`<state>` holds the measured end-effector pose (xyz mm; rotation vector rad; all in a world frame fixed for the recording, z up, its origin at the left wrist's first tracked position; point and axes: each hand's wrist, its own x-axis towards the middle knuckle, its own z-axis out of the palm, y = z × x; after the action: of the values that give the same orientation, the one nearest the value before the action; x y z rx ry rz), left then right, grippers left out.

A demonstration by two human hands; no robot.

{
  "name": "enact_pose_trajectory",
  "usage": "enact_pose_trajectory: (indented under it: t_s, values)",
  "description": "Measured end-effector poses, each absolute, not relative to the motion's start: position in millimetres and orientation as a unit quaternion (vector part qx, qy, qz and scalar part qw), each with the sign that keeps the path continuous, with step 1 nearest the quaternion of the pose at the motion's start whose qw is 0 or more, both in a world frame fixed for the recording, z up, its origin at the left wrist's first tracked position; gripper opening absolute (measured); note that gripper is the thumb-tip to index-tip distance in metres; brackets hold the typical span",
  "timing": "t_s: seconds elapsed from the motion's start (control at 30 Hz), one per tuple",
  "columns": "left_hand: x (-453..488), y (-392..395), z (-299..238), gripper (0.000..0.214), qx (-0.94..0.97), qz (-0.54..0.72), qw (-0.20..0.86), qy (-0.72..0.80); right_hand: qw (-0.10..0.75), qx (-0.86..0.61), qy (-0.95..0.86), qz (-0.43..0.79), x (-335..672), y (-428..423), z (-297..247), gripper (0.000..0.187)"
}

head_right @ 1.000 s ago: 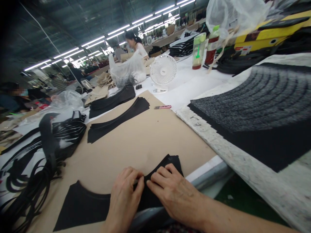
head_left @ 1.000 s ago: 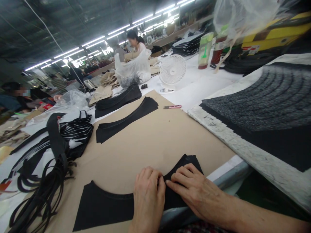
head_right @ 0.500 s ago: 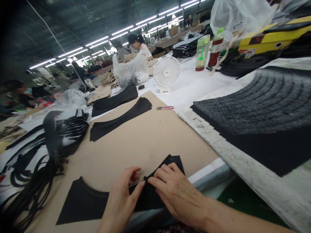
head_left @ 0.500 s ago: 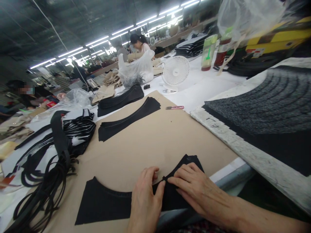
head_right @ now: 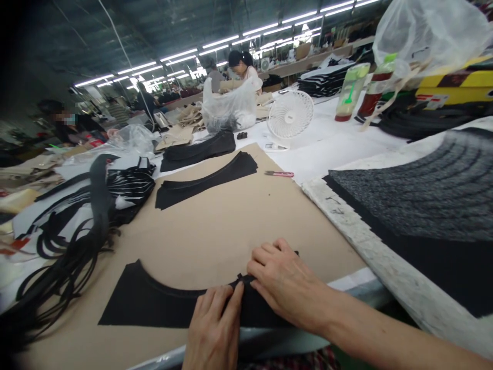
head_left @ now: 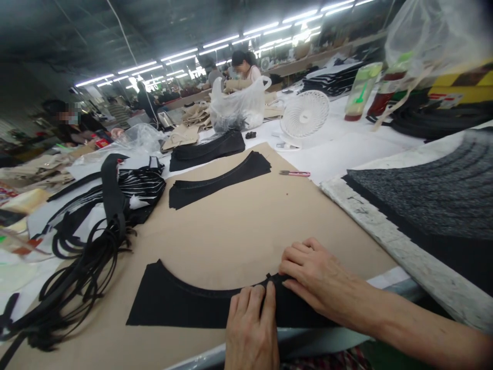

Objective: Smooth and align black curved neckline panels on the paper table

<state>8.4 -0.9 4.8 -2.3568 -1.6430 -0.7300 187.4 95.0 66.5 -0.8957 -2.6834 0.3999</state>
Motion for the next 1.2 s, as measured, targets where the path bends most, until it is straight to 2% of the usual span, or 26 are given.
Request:
enact_pose_trajectory:
  t_s: [0.27,0.63,0.93,1.2]
  values:
    - [8.2,-4.5,2.2,0.045,-0.786,-0.256,0.100,-0.553,0.126,-0.236,-0.963,0.039,173.9,103.7,57.1,0.010]
    - [8.9,-2.4,8.7,0.042,-0.783,-0.268,0.115,-0.550,0.095,-0.164,-0.982,-0.016,169.1,107.5,47.2,0.018]
    - [7.3,-2.6,14.8,0.043,-0.788,-0.251,0.090,-0.555,0.110,-0.168,-0.979,0.015,170.0,111.3,50.4,0.021]
    - [7.7,-4.4,13.3,0.043,-0.795,-0.213,0.063,-0.564,0.039,-0.174,-0.982,0.068,166.4,125.7,55.9,0.014]
